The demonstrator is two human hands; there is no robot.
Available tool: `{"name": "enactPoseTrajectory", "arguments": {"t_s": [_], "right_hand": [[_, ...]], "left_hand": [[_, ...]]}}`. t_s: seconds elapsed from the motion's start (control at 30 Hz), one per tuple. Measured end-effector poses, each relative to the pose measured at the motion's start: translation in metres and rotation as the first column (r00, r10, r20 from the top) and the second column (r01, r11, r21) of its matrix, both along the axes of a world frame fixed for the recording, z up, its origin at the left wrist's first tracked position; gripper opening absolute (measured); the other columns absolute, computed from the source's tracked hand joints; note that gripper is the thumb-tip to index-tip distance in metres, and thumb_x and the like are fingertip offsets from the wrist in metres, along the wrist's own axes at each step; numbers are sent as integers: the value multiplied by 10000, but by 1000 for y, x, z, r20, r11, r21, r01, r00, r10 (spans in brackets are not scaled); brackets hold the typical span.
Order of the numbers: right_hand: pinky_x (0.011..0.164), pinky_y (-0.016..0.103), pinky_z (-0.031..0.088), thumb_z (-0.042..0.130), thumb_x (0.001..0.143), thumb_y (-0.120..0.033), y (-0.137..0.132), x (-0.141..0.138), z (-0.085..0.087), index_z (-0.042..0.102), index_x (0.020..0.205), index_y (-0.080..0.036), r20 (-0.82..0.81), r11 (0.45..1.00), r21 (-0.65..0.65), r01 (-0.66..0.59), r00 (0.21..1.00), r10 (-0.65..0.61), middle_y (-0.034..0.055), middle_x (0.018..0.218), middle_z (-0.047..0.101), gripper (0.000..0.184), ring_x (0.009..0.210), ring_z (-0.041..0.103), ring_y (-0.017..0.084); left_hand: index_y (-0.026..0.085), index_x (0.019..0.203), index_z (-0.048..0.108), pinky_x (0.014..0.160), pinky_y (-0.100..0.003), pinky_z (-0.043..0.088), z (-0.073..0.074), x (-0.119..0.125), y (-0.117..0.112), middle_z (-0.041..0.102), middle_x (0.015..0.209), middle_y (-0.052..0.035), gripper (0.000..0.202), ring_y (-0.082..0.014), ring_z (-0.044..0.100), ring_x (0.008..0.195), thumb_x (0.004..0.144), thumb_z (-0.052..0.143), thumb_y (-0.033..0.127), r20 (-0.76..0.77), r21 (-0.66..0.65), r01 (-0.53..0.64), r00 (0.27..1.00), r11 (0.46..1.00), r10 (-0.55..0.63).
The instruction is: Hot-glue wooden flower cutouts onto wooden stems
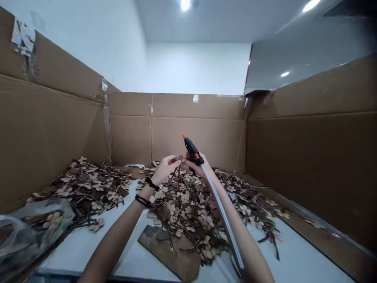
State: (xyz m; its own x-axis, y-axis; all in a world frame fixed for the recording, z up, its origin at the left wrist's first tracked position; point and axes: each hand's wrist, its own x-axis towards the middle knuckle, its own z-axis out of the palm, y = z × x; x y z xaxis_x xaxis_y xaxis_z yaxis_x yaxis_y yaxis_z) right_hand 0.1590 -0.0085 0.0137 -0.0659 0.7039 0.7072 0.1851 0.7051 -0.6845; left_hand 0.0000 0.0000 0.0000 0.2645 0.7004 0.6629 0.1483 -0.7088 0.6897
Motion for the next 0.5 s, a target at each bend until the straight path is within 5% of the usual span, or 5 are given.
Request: {"name": "enactPoseTrajectory", "arguments": {"t_s": [0.33, 0.5], "right_hand": [[628, 259, 443, 722, 668, -392, -12, 64, 13, 540, 854, -208, -206, 998, -28, 62, 976, -66, -6, 739, 602, 318, 707, 610, 151], [667, 272, 472, 745, 647, -372, -12, 86, 16, 549, 809, -209, -283, 997, 4, 73, 957, -69, -11, 729, 597, 302, 678, 603, 139]], "left_hand": [[133, 837, 663, 728, -266, 451, 1, -6, 11, 688, 880, -78, 239, -181, 600, 815, 796, 587, 355, -53, 88, -126, 990, 988, 131], [156, 714, 691, 637, -241, 428, -18, -22, 36, 681, 690, -34, 176, -164, 598, 667, 720, 646, 326, -466, 121, -56, 879, 991, 106]]}}
